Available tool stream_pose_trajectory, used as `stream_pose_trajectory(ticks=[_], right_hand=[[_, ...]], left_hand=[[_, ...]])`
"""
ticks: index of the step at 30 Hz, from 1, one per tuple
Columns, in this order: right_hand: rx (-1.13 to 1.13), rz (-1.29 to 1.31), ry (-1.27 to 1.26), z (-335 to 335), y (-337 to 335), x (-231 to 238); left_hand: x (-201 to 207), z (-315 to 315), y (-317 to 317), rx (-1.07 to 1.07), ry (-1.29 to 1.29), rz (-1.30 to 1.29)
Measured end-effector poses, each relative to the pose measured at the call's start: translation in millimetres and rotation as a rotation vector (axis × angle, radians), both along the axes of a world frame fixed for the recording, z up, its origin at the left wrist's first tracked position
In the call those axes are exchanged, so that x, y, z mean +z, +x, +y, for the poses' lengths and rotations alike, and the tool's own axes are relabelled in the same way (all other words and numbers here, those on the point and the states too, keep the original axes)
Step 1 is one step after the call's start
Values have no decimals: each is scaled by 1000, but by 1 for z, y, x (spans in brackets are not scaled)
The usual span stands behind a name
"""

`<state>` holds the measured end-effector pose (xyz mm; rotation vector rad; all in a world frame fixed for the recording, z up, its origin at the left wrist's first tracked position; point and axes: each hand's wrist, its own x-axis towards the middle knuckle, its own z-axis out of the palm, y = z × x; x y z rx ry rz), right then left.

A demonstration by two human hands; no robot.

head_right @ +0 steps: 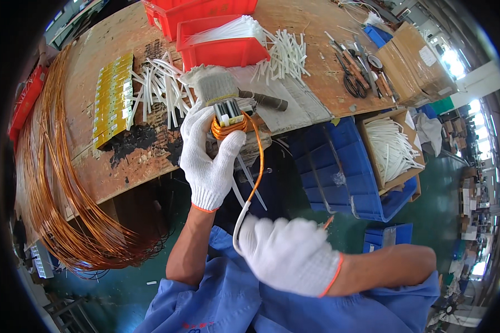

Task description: Assembling small electrical transformers or coils at a workbench.

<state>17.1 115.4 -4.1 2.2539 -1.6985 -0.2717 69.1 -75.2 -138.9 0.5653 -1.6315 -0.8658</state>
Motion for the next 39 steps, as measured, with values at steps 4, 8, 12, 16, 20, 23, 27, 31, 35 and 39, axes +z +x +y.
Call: stream_pose_trajectory(ticks=[4, 8, 12, 16, 20, 23, 27, 31, 35, 39], right_hand=[[100, -211, 166, -2, 15, 13], [196, -333, 240, -36, 23, 12], [311, -291, 294, -117, 38, 22], [419, -260, 412, -249, 22, 51], [199, -394, 238, -332, -70, 46], [177, -539, 244, -342, -145, -5], [-247, -779, 236, -244, -200, -19], [-437, -1051, 42, -135, -203, -19], [-548, -1323, -73, -63, -146, -8], [-570, -1437, -130, -30, -87, -15]], left_hand=[[1, -1, -1, -11, -43, -8], [-4, -9, 1, 29, -170, -68], [3, -8, 3, 35, -203, -112], [4, -4, 7, -142, 85, -29], [3, -1, -8, -10, 5, 30], [1, -2, -7, 14, 37, -5], [6, -3, -3, 33, 3, -39], [3, -1, -4, 8, 13, -41], [0, -2, 0, 3, 61, -49], [0, 0, 0, -56, 125, 22]])
